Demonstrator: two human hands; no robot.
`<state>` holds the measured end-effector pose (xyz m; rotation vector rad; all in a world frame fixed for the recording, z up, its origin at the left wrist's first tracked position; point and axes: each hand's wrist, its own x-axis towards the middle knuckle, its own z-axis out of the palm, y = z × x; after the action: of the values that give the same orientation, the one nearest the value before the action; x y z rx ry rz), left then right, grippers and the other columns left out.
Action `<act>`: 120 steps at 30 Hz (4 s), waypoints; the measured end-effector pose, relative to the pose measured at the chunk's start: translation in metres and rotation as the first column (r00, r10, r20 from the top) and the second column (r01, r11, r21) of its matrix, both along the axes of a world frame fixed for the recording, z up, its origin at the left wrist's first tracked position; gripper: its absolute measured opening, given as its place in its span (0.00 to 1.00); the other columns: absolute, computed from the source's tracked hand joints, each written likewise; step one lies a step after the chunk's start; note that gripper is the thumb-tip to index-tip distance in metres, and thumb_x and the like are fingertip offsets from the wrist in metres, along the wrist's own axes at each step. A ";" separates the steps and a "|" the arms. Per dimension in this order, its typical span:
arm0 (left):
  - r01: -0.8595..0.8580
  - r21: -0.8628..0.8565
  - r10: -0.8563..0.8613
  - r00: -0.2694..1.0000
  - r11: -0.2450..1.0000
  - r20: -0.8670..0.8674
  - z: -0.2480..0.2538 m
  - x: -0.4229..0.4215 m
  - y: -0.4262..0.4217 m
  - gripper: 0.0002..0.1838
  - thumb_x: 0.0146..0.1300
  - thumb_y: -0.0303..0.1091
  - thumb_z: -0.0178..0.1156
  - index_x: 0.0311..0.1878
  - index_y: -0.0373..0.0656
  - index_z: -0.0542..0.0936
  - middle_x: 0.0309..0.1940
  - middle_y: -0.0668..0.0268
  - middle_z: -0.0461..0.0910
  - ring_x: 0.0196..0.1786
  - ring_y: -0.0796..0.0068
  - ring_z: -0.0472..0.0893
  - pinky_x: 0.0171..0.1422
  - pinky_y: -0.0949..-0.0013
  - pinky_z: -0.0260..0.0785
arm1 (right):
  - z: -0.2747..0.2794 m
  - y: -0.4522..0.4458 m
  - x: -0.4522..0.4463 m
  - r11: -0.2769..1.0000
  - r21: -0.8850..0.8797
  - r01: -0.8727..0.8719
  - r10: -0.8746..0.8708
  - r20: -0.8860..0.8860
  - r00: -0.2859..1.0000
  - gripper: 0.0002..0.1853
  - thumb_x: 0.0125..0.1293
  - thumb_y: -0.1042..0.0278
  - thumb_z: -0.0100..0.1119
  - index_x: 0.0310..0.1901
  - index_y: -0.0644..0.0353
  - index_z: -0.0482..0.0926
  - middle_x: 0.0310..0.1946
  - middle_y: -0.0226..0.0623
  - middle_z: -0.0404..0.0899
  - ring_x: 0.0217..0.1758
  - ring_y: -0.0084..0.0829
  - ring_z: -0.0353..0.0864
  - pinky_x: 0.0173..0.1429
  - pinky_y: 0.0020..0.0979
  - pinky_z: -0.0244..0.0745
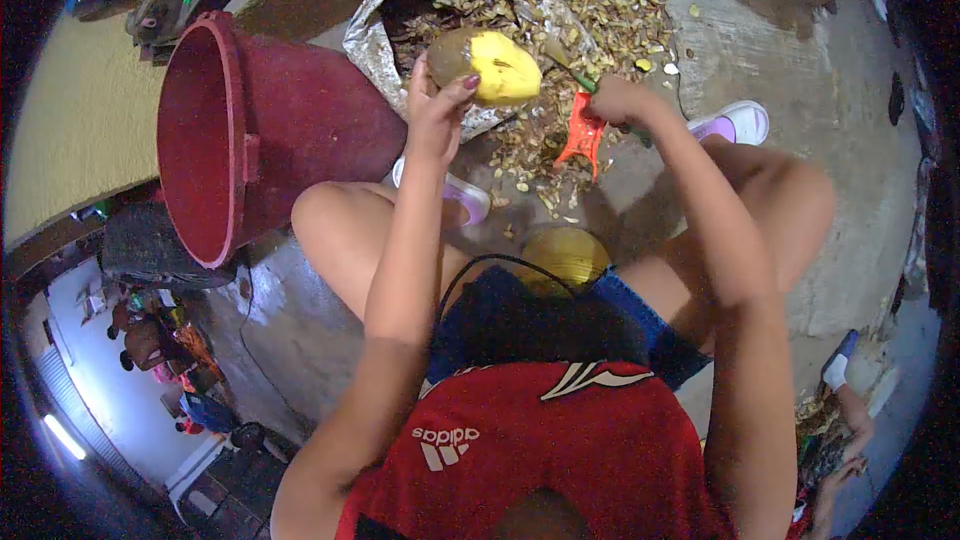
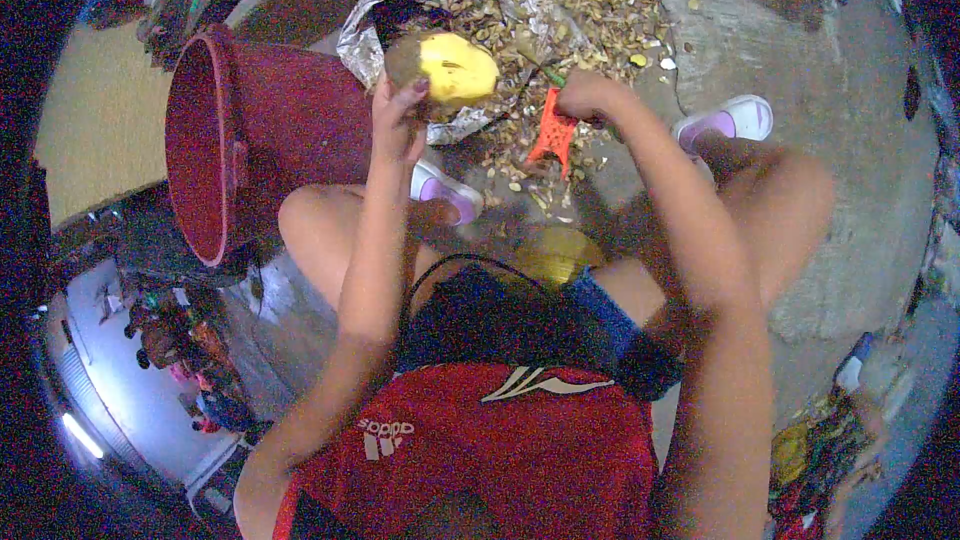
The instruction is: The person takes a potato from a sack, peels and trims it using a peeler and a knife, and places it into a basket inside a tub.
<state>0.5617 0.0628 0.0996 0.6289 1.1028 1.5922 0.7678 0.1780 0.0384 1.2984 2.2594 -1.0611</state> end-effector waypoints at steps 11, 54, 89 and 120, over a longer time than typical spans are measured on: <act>0.025 -0.046 0.007 0.807 0.999 0.591 -0.021 0.005 0.004 0.23 0.56 0.41 0.57 0.54 0.42 0.69 0.48 0.61 0.75 0.50 0.63 0.76 0.56 0.59 0.69 | 0.010 -0.002 -0.004 0.995 0.087 0.044 -0.049 0.051 0.998 0.12 0.49 0.68 0.53 0.31 0.67 0.80 0.35 0.54 0.78 0.38 0.46 0.80 0.44 0.40 0.74; 0.147 -0.171 -0.154 0.988 0.974 -0.029 -0.009 0.026 0.005 0.40 0.36 0.19 0.69 0.56 0.37 0.61 0.44 0.60 0.74 0.45 0.69 0.77 0.49 0.65 0.73 | 0.087 0.053 0.047 0.873 -0.066 0.483 -0.461 -0.433 0.774 0.17 0.50 0.60 0.66 0.38 0.59 0.74 0.27 0.32 0.77 0.30 0.23 0.77 0.33 0.28 0.73; -0.002 -0.255 -0.188 0.669 0.967 -0.719 -0.012 0.032 0.003 0.43 0.32 0.33 0.71 0.57 0.34 0.63 0.46 0.55 0.73 0.49 0.65 0.75 0.55 0.68 0.66 | 0.090 0.065 -0.007 0.866 0.227 0.446 -0.265 -0.548 0.794 0.24 0.44 0.56 0.68 0.42 0.62 0.75 0.32 0.47 0.79 0.38 0.45 0.79 0.45 0.40 0.72; 0.022 -0.193 -0.133 0.798 0.981 -0.588 -0.001 0.037 0.009 0.38 0.36 0.27 0.70 0.53 0.33 0.63 0.43 0.61 0.74 0.45 0.73 0.75 0.51 0.71 0.68 | 0.079 0.033 -0.033 0.886 0.171 0.431 -0.188 -0.717 0.672 0.19 0.47 0.57 0.69 0.35 0.61 0.76 0.24 0.31 0.79 0.26 0.25 0.75 0.34 0.29 0.69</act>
<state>0.5983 0.0717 0.0985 1.0892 1.6403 1.2215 0.7345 0.2106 0.1173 1.6894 2.9267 -1.5449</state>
